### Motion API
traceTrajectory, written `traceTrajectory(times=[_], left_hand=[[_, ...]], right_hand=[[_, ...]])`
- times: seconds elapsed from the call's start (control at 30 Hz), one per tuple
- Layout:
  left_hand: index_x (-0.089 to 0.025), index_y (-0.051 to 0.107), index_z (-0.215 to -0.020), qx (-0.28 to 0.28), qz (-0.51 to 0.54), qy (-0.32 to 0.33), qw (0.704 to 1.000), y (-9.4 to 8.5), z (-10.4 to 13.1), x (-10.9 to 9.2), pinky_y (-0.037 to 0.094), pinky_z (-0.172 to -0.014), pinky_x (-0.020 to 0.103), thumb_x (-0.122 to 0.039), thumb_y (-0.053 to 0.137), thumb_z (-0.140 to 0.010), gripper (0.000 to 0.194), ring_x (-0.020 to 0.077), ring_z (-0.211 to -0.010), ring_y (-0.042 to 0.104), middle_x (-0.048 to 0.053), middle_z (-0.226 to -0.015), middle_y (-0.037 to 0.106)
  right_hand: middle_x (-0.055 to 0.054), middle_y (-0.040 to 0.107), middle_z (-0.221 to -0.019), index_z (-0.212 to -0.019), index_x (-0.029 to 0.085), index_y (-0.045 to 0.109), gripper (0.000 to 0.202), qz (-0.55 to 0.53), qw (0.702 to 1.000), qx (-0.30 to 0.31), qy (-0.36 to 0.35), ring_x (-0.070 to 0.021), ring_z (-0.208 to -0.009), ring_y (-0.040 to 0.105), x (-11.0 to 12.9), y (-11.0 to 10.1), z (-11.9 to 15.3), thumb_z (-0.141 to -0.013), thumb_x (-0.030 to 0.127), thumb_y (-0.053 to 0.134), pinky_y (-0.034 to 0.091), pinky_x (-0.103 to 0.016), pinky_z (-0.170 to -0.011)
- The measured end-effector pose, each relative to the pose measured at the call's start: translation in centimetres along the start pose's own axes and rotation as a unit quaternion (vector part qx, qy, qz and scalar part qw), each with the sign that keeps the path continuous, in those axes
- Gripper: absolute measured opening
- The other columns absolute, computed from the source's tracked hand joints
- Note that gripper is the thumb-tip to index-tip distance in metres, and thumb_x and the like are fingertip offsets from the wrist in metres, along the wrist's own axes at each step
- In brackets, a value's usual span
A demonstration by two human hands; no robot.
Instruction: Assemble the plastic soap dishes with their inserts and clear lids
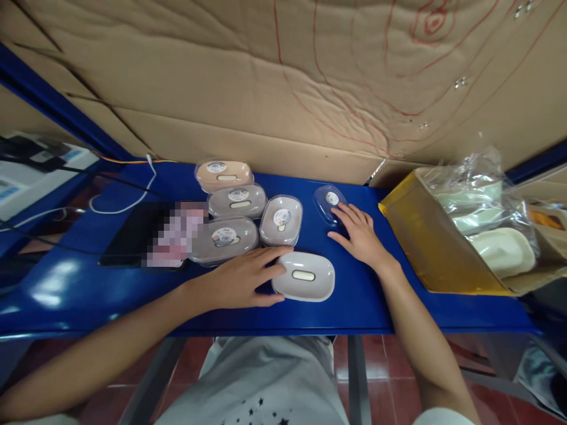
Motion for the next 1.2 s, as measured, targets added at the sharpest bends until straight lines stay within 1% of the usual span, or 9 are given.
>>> traceTrajectory(times=[0.07,0.17,0.27,0.33,0.47,0.57,0.63,0.9,1.2], left_hand=[[-0.016,0.066,-0.115,-0.003,0.006,-0.004,1.0,0.2,0.1,0.0,0.059,-0.115,0.052,-0.045,0.079,-0.098,0.036,0.0387,-0.14,0.066,0.024,-0.158,0.058],[-0.016,0.067,-0.12,0.0,0.025,-0.02,1.0,0.5,0.3,-0.1,0.058,-0.116,0.053,-0.044,0.078,-0.1,0.036,0.0392,-0.143,0.064,0.023,-0.162,0.055],[-0.02,0.063,-0.135,0.0,0.078,-0.051,0.996,0.5,0.2,-0.4,0.056,-0.119,0.051,-0.042,0.079,-0.1,0.045,0.035,-0.148,0.061,0.019,-0.164,0.055],[-0.022,0.056,-0.145,0.002,0.12,-0.081,0.989,0.4,0.0,-0.5,0.055,-0.12,0.05,-0.04,0.082,-0.097,0.057,0.0327,-0.148,0.061,0.018,-0.164,0.056],[-0.024,0.045,-0.156,-0.004,0.173,-0.132,0.976,0.3,-0.4,-0.5,0.058,-0.115,0.051,-0.039,0.088,-0.091,0.079,0.0328,-0.143,0.066,0.018,-0.158,0.063],[-0.023,0.045,-0.155,-0.002,0.192,-0.163,0.968,0.3,-0.5,-0.6,0.061,-0.109,0.049,-0.04,0.092,-0.087,0.084,0.0334,-0.136,0.07,0.018,-0.153,0.066],[-0.023,0.044,-0.155,0.001,0.201,-0.176,0.964,0.4,-0.5,-0.8,0.062,-0.107,0.048,-0.04,0.092,-0.086,0.085,0.034,-0.134,0.071,0.017,-0.153,0.066],[-0.031,0.037,-0.166,-0.006,0.202,-0.139,0.969,0.7,-0.3,-0.7,0.055,-0.119,0.051,-0.042,0.089,-0.092,0.091,0.0329,-0.15,0.06,0.016,-0.166,0.053],[-0.026,0.025,-0.172,0.048,0.088,-0.075,0.992,0.6,0.2,0.0,0.058,-0.114,0.041,-0.051,0.082,-0.097,0.098,0.0337,-0.153,0.056,0.019,-0.171,0.046]], right_hand=[[-0.016,0.062,-0.154,-0.141,0.029,0.062,0.054,0.0,1.0,-0.023,-0.001,-0.0426,-0.154,0.049,0.0,0.6,0.4,-0.104,0.068,0.058,0.037,-0.07,-0.123],[-0.019,0.06,-0.146,-0.135,0.025,0.061,0.062,0.011,0.998,-0.044,0.045,-0.0442,-0.14,0.058,0.7,0.9,1.3,-0.096,0.074,0.066,0.048,-0.069,-0.113],[-0.019,0.057,-0.144,-0.137,0.024,0.058,0.061,-0.026,0.995,-0.05,0.076,-0.0423,-0.131,0.063,1.4,0.7,1.7,-0.095,0.067,0.069,0.053,-0.065,-0.109],[-0.017,0.056,-0.145,-0.138,0.027,0.057,0.057,-0.099,0.994,-0.038,0.037,-0.0392,-0.135,0.061,1.8,0.0,2.0,-0.095,0.062,0.072,0.052,-0.062,-0.115],[-0.012,0.053,-0.156,-0.144,0.032,0.053,0.062,-0.255,0.957,0.118,-0.068,-0.0333,-0.146,0.056,2.9,-2.4,3.0,-0.093,0.055,0.08,0.05,-0.054,-0.121],[-0.012,0.051,-0.159,-0.146,0.032,0.054,0.068,-0.277,0.927,0.232,-0.104,-0.0325,-0.152,0.052,4.2,-3.5,3.8,-0.089,0.051,0.086,0.046,-0.052,-0.126],[-0.011,0.048,-0.162,-0.144,0.032,0.057,0.067,-0.266,0.922,0.257,-0.113,-0.0324,-0.156,0.048,5.1,-3.4,4.0,-0.087,0.047,0.088,0.044,-0.052,-0.128],[-0.006,0.04,-0.175,-0.143,0.036,0.06,0.056,-0.229,0.932,0.228,-0.165,-0.0304,-0.164,0.039,7.3,-2.0,4.4,-0.091,0.026,0.079,0.045,-0.055,-0.129],[-0.005,0.04,-0.175,-0.144,0.036,0.06,0.057,-0.194,0.939,0.214,-0.185,-0.0316,-0.165,0.036,8.4,-2.1,5.0,-0.092,0.023,0.077,0.044,-0.056,-0.13]])
Point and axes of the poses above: each hand's wrist, its own z-axis away from the middle knuckle, its own y-axis out of the palm, x = y × z, the point moved 1 cm from there along -z, towards the middle knuckle
